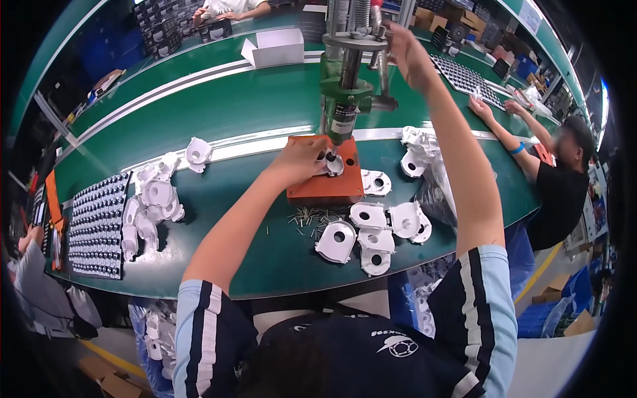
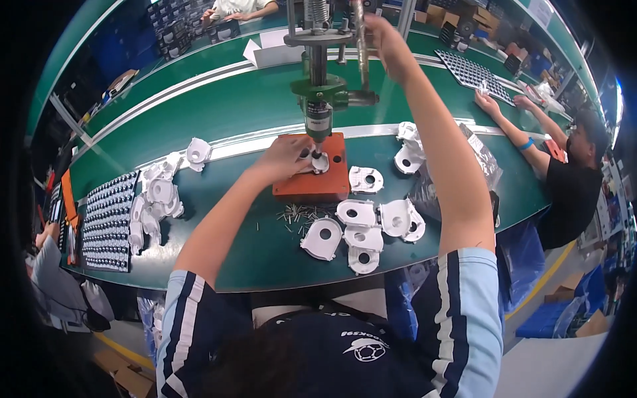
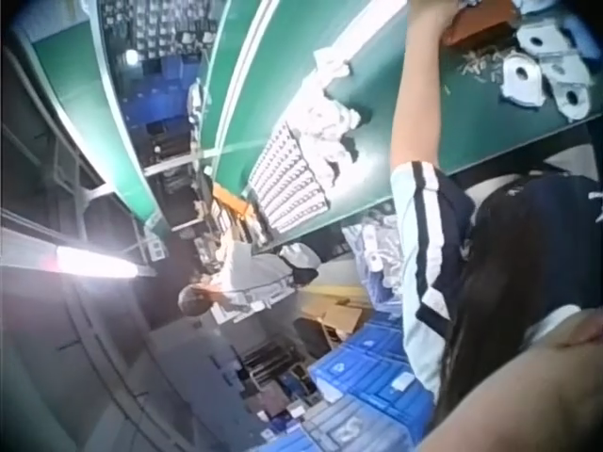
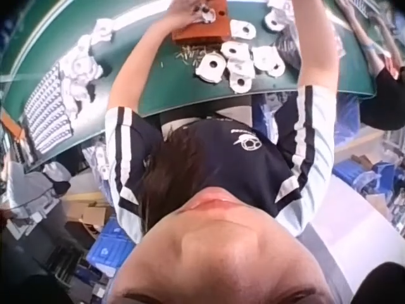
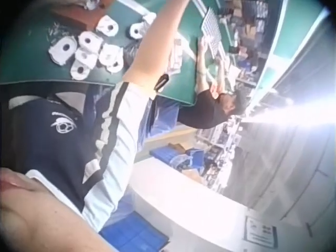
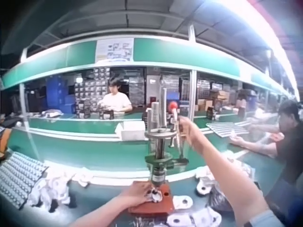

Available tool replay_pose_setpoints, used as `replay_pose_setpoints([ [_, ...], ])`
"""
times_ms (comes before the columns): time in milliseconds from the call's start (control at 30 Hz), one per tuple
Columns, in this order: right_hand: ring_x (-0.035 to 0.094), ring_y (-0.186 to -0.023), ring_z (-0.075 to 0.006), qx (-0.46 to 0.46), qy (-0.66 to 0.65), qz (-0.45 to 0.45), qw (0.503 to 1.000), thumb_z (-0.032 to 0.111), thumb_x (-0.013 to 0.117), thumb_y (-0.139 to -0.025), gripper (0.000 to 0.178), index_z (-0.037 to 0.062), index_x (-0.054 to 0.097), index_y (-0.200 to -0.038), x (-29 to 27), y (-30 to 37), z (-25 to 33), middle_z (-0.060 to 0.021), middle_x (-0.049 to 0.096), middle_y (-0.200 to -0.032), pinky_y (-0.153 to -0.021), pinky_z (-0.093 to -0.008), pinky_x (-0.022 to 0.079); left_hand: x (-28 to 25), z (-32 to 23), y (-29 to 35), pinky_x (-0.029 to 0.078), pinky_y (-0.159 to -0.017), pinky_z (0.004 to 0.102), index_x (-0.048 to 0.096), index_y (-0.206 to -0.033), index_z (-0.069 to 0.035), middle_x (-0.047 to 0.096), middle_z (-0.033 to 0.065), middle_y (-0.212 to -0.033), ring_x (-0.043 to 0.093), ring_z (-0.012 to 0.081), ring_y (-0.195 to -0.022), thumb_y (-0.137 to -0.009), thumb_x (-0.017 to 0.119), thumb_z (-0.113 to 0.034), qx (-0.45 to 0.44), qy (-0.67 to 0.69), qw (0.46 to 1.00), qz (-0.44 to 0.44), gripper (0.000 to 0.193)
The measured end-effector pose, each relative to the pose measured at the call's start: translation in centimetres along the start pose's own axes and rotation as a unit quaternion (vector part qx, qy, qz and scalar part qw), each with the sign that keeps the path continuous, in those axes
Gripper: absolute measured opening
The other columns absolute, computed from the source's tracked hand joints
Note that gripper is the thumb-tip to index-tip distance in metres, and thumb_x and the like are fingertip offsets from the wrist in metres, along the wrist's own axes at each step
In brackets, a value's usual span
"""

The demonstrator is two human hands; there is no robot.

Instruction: Assembling small plastic components using a manual press at a factory workstation.

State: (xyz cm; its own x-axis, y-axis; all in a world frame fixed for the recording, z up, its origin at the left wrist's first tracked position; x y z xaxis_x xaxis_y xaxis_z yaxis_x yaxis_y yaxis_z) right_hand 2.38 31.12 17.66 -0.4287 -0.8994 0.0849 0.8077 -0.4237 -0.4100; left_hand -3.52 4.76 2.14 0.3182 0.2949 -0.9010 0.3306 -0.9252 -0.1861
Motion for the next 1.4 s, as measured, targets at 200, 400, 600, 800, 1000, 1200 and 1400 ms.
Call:
replay_pose_setpoints([
  [200, 0.048, -0.07, -0.0096, -0.04, 0.361, 0.034, 0.931, 0.008, 0.044, -0.088, 0.019, 0.0, 0.057, -0.101, -5.9, 10.4, -5.4, -0.0001, 0.055, -0.077, -0.065, -0.0262, 0.04, -2.8, 1.2, 0.3, 0.046, -0.077, 0.0393, 0.056, -0.111, -0.016, 0.057, 0.0181, -0.101, 0.058, 0.0311, -0.093, -0.078, 0.061, -0.043, -0.062, 0.028, 0.998, 0.018, 0.043],
  [400, 0.052, -0.104, -0.0357, 0.064, 0.77, 0.189, 0.606, 0.018, 0.064, -0.068, 0.047, 0.0034, 0.053, -0.112, -7.1, 21.9, -7.9, -0.0182, 0.056, -0.111, -0.087, -0.0427, 0.042, -4.3, 1.4, 1.2, 0.05, -0.073, 0.0396, 0.061, -0.106, -0.016, 0.063, 0.0133, -0.089, 0.063, 0.0303, -0.084, -0.072, 0.063, -0.042, -0.046, 0.043, 0.998, 0.031, 0.043],
  [600, 0.059, -0.086, -0.0308, 0.022, 0.768, 0.113, 0.63, 0.011, 0.055, -0.079, 0.016, 0.007, 0.062, -0.093, -7.3, 21.6, -10.3, -0.0117, 0.06, -0.094, -0.076, -0.0421, 0.045, -6.2, 5.4, 2.0, 0.049, -0.076, 0.0402, 0.064, -0.097, -0.013, 0.065, 0.015, -0.092, 0.062, 0.0311, -0.087, -0.063, 0.064, -0.047, -0.157, -0.01, 0.988, 0.002, 0.047],
  [800, 0.061, -0.078, -0.0313, 0.049, 0.634, 0.061, 0.769, 0.014, 0.046, -0.09, 0.02, 0.001, 0.055, -0.102, -9.3, 20.9, -12.8, -0.0178, 0.059, -0.092, -0.068, -0.0396, 0.047, -3.1, 13.4, -0.4, 0.048, -0.075, 0.0464, 0.046, -0.115, -0.004, 0.059, 0.0213, -0.095, 0.058, 0.0384, -0.089, -0.064, 0.073, -0.033, -0.276, 0.013, 0.932, -0.234, 0.065],
  [1000, 0.061, -0.078, -0.0195, 0.14, 0.329, -0.019, 0.934, 0.017, 0.042, -0.094, 0.024, -0.0022, 0.051, -0.107, -9.9, 22.1, -11.9, -0.0125, 0.058, -0.092, -0.067, -0.0296, 0.047, -4.2, 18.1, 2.1, 0.037, -0.084, 0.0527, 0.045, -0.115, -0.006, 0.056, 0.0174, -0.097, 0.052, 0.0359, -0.098, -0.064, 0.067, -0.028, -0.313, -0.207, 0.865, -0.333, 0.06],
  [1200, 0.051, -0.067, -0.007, 0.189, 0.095, -0.138, 0.968, 0.02, 0.046, -0.094, 0.021, 0.0026, 0.052, -0.104, -7.8, 25.1, -7.6, -0.0033, 0.056, -0.091, -0.058, -0.022, 0.041, -5.5, 20.0, 11.5, 0.04, -0.083, 0.0582, 0.045, -0.114, -0.011, 0.061, 0.0153, -0.098, 0.06, 0.03, -0.094, -0.077, 0.062, -0.031, -0.488, -0.282, 0.809, -0.166, 0.045],
  [1400, 0.056, -0.08, -0.0106, 0.181, -0.029, -0.109, 0.977, 0.02, 0.046, -0.094, 0.023, 0.004, 0.053, -0.109, -1.2, 26.6, -6.9, -0.0026, 0.058, -0.091, -0.064, -0.0227, 0.045, -6.3, 12.3, 13.7, 0.045, -0.07, 0.0375, 0.045, -0.11, -0.006, 0.059, 0.0152, -0.085, 0.061, 0.0234, -0.081, -0.079, 0.059, -0.016, -0.349, 0.087, 0.894, -0.267, 0.036],
])
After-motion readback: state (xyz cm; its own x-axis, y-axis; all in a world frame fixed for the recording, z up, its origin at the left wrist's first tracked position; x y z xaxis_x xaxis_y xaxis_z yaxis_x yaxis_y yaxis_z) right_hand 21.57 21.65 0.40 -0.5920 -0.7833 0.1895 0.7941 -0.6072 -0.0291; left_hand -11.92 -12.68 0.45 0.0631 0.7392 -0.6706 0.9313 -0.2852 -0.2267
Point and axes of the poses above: each hand's wrist, its own y-axis away from the middle knuckle, its own x-axis out of the palm, z = x × y, the point moved 1 cm from there along -y, towards the middle knuckle
